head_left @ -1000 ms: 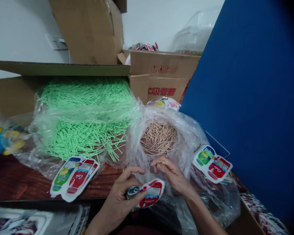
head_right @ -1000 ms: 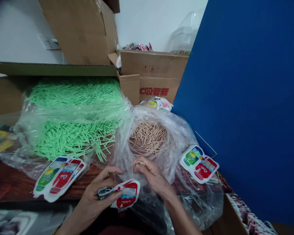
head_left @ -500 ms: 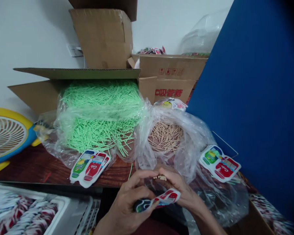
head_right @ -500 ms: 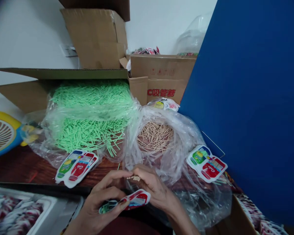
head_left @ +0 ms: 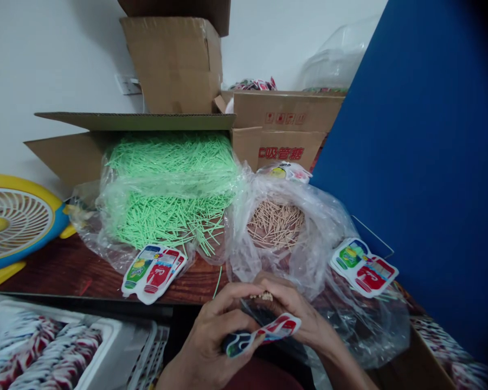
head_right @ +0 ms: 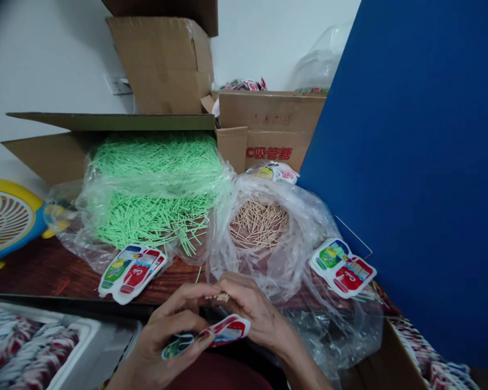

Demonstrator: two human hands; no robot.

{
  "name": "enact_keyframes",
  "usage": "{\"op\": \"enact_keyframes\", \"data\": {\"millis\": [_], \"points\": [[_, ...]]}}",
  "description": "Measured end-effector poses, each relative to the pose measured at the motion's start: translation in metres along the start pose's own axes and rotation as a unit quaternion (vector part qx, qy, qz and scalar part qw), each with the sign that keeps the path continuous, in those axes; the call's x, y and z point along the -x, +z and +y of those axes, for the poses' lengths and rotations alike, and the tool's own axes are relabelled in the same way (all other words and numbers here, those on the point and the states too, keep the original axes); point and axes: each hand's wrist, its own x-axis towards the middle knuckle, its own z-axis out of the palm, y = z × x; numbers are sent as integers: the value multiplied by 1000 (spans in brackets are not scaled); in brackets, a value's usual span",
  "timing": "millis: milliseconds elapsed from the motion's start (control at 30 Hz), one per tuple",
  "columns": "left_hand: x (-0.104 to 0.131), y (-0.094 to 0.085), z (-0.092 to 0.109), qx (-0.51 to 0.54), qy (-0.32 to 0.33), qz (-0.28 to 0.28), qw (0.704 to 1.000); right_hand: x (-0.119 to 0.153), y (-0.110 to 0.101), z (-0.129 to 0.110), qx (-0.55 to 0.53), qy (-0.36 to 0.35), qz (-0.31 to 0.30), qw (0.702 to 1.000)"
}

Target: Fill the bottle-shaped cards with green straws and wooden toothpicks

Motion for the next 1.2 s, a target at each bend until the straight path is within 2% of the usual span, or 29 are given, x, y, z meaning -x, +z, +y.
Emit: {"op": "enact_keyframes", "data": {"millis": [233,833,1200], "points": [[-3,-1,-1,16,28,-3,999,0,2,2,-17,14,-2,1000],[-4,3,-3,9,34,-18,999,2,2,4,-23,3,-2,1000],[-5,3,0,16,35,-11,999,2,2,2,-30,28,-5,999]]}}
